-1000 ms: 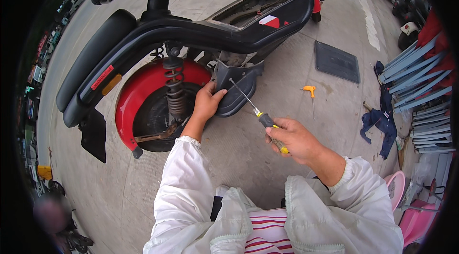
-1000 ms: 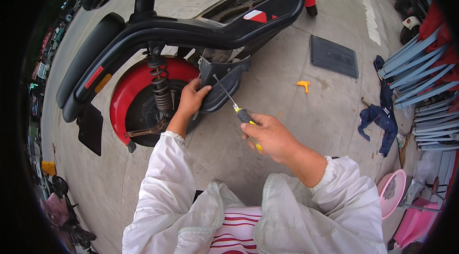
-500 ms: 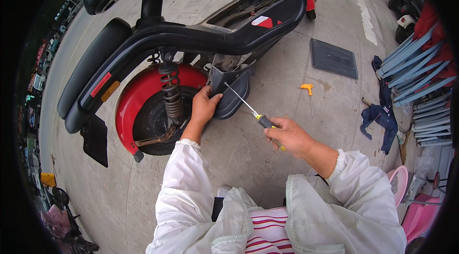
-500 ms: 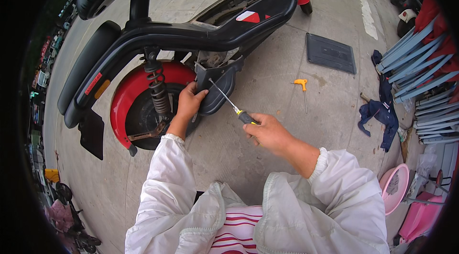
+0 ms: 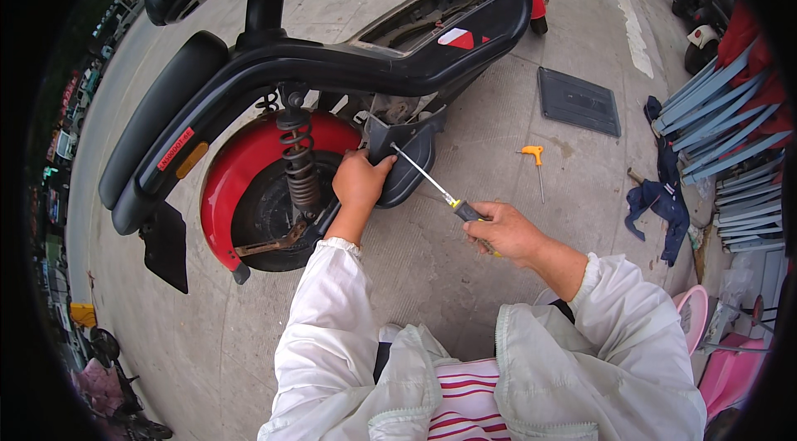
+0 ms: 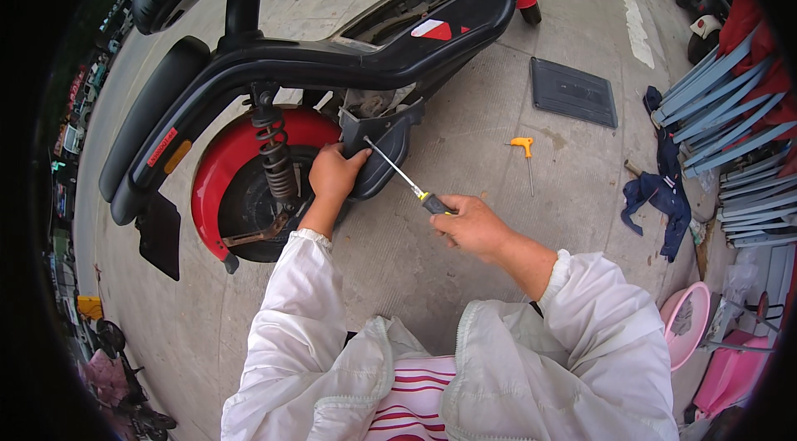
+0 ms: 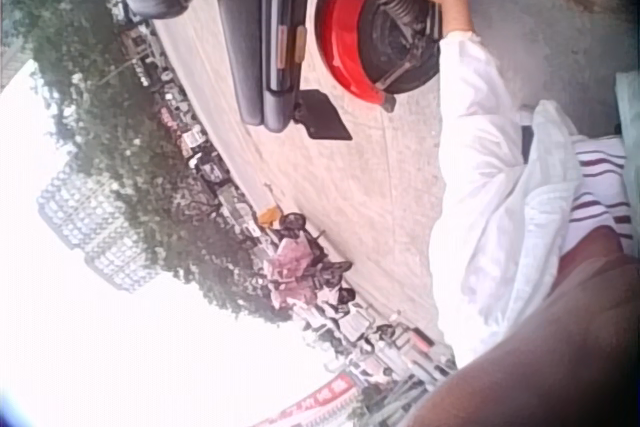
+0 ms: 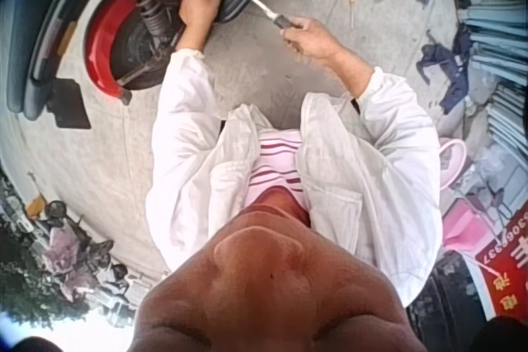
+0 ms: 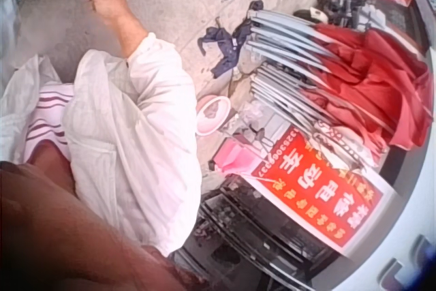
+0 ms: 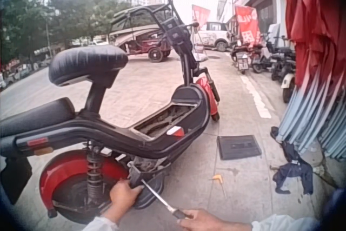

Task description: The person uses a screwdriver to remove screws from the rear mudguard of a red electric scooter, detaches the plastic cover, and places it on the ground. The person then walks toward a workbench area with tools and parts.

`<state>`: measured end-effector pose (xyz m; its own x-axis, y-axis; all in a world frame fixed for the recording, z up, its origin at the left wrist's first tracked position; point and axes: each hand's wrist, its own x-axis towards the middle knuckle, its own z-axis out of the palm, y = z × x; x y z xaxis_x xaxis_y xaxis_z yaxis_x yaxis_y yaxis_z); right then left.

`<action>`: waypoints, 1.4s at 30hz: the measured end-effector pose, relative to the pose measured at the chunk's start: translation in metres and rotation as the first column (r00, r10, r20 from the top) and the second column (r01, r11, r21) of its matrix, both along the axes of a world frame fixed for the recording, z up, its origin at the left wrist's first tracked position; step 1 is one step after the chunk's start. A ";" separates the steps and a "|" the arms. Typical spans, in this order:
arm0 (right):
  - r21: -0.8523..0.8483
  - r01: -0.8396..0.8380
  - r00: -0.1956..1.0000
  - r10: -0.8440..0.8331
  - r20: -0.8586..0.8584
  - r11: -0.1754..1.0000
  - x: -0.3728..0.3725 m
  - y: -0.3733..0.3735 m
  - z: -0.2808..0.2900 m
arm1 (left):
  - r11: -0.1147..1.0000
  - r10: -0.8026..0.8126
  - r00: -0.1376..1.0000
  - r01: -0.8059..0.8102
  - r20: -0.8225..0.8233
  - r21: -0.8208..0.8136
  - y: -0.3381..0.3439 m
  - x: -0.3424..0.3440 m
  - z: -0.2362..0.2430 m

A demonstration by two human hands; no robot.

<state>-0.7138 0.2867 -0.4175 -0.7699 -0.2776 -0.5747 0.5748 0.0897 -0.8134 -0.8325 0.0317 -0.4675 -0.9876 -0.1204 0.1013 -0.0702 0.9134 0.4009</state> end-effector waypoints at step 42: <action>0.073 0.027 1.000 -0.027 -0.003 0.997 0.101 0.199 -0.213 | 0.815 -0.539 0.813 0.569 -0.220 0.106 0.152 0.127 -0.092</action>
<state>-0.6129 0.4859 -0.6309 -0.7776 -0.2139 -0.5912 0.5763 0.1334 -0.8063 -0.7058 0.1839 -0.5597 -0.8592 0.4125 0.3026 0.5116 0.6979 0.5012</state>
